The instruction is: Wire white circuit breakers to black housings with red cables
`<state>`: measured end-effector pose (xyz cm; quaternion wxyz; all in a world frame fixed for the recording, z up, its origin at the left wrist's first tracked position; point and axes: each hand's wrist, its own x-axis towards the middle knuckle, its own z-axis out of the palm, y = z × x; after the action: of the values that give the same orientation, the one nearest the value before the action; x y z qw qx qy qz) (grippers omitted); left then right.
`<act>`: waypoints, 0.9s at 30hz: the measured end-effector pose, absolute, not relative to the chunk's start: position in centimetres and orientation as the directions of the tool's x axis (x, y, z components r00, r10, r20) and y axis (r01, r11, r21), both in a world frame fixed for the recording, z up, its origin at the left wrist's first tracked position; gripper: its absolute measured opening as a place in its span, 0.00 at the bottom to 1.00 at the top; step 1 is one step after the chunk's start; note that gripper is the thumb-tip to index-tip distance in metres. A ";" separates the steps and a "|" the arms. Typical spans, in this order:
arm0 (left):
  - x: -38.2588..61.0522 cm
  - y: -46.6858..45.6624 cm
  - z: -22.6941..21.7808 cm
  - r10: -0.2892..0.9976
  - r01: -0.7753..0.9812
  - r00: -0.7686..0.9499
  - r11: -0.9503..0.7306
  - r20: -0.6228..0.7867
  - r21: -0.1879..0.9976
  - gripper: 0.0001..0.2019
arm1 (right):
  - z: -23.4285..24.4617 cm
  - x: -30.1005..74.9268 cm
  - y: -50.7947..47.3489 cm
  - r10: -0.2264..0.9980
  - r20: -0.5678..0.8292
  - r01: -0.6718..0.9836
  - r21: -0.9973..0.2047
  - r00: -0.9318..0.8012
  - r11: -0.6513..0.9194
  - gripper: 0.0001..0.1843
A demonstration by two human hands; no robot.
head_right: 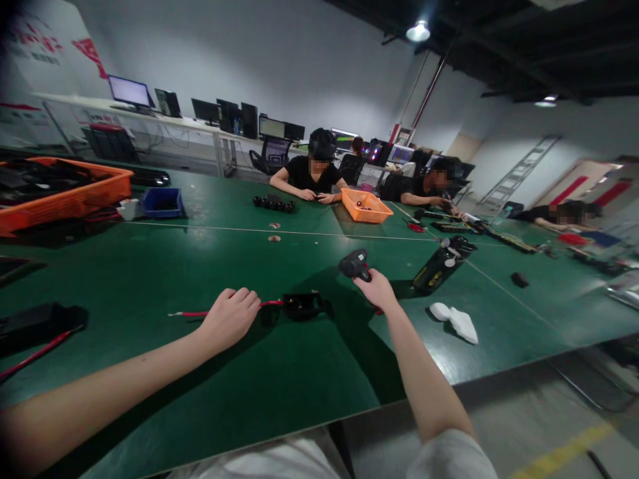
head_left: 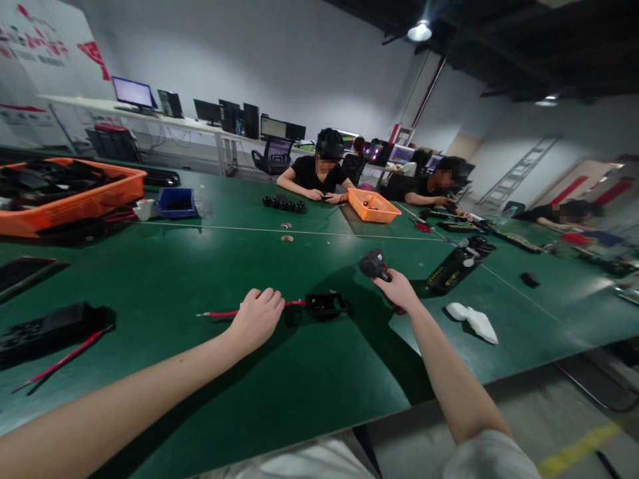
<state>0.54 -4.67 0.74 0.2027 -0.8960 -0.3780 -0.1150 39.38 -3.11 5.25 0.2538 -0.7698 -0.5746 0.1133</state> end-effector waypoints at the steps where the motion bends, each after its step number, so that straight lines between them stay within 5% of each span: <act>1: 0.5 -4.7 0.7 0.629 0.724 0.687 -0.633 0.364 -0.272 0.10 | 6.0 38.6 -3.5 0.942 0.120 0.738 -0.655 0.313 -0.162 0.22; 4: 0.5 -4.6 0.6 0.628 0.725 0.686 -0.631 0.367 -0.275 0.10 | 8.8 36.3 -5.6 0.963 0.023 0.326 -0.943 0.267 -0.068 0.23; 7: 0.5 -4.6 0.7 0.642 0.732 0.680 -0.621 0.354 -0.279 0.10 | 12.2 34.5 -8.9 0.986 -0.112 0.102 -0.987 0.122 -0.124 0.22; 14: 0.5 -4.9 1.0 0.627 0.719 0.694 -0.628 0.354 -0.297 0.10 | 17.2 32.3 -14.0 0.961 -0.228 0.228 -0.955 -0.159 -0.189 0.31; 27: 0.5 -4.7 0.5 0.626 0.715 0.699 -0.612 0.346 -0.339 0.09 | 18.8 28.7 -14.7 0.840 -0.513 -0.107 -0.839 -0.178 -0.534 0.23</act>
<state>0.52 -4.74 0.49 0.2303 -0.8925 -0.3754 -0.0968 28.65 -14.74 18.79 0.3437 -0.5413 -0.3388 0.6885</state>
